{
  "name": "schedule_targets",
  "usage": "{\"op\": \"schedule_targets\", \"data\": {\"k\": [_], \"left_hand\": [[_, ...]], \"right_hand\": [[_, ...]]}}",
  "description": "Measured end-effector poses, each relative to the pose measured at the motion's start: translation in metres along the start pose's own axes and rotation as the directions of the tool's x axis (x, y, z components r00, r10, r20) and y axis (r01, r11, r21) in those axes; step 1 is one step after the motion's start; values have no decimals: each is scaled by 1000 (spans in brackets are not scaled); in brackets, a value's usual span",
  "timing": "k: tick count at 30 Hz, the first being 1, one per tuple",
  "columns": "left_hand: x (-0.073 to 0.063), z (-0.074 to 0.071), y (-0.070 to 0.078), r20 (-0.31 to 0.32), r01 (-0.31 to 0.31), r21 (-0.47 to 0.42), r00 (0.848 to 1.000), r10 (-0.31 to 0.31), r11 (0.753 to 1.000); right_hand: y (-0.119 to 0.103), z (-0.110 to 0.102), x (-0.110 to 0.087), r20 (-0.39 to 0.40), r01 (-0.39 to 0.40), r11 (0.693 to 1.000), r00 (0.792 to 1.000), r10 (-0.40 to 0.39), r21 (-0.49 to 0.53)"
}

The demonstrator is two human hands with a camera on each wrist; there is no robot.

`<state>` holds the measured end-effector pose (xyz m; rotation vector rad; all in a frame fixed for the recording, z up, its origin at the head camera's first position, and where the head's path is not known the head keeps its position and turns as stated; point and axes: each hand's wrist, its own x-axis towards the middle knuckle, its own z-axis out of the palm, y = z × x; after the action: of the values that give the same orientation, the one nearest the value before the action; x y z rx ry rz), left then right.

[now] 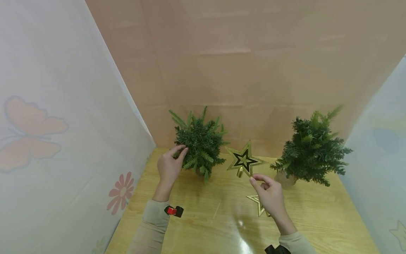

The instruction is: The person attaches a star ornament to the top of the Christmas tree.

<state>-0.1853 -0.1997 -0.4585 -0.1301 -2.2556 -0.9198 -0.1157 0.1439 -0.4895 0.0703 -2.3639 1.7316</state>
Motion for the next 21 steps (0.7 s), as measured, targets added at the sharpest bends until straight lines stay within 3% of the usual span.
{"op": "schedule_targets", "data": {"k": [12, 21], "left_hand": [[1, 0, 1, 12, 10, 0, 1000, -10, 1000], [0, 0, 0, -6, -7, -1, 1000, 7, 1000]], "right_hand": [[-10, -3, 8, 22, -25, 1000, 999, 25, 19], [-16, -3, 15, 14, 26, 999, 1000, -27, 36]]}}
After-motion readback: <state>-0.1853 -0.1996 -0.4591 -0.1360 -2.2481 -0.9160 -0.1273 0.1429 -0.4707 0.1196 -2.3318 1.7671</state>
